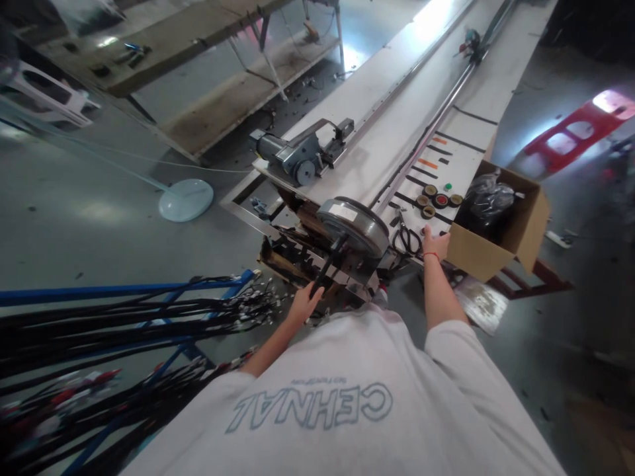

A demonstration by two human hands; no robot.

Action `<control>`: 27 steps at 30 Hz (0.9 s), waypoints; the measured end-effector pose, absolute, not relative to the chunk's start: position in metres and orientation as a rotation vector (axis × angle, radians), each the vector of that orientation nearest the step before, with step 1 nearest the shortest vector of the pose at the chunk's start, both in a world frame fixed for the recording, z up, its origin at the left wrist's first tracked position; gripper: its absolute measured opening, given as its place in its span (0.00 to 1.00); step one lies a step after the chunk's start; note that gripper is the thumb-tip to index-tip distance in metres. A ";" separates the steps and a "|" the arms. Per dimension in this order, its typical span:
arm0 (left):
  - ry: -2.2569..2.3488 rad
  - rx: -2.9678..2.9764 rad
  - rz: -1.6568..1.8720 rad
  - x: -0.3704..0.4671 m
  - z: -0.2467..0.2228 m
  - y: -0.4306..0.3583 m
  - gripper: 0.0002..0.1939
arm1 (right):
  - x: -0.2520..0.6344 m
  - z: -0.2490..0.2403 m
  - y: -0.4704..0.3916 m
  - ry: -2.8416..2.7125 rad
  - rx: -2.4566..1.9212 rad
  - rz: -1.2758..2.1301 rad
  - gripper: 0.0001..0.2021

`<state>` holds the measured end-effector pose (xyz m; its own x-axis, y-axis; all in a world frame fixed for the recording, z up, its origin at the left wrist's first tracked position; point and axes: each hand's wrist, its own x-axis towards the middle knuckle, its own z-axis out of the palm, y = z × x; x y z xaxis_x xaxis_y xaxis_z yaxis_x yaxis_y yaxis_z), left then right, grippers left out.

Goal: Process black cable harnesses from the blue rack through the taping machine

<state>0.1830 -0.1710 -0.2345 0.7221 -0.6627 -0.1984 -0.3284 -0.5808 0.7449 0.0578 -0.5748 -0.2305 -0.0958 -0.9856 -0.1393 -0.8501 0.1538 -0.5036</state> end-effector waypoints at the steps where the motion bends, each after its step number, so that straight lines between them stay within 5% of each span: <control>1: -0.739 2.227 -0.617 0.181 -0.235 -0.161 0.21 | 0.058 -0.230 -0.575 1.996 -1.746 -0.410 0.38; 12: -0.632 2.108 -0.600 0.186 -0.203 -0.171 0.26 | 0.059 -0.231 -0.575 1.989 -1.746 -0.405 0.40; 18: -0.674 2.046 -0.609 0.189 -0.198 -0.197 0.20 | 0.059 -0.230 -0.574 2.003 -1.735 -0.417 0.39; 27: -0.846 1.817 -0.953 0.216 -0.196 -0.202 0.21 | 0.060 -0.221 -0.569 1.986 -1.746 -0.415 0.37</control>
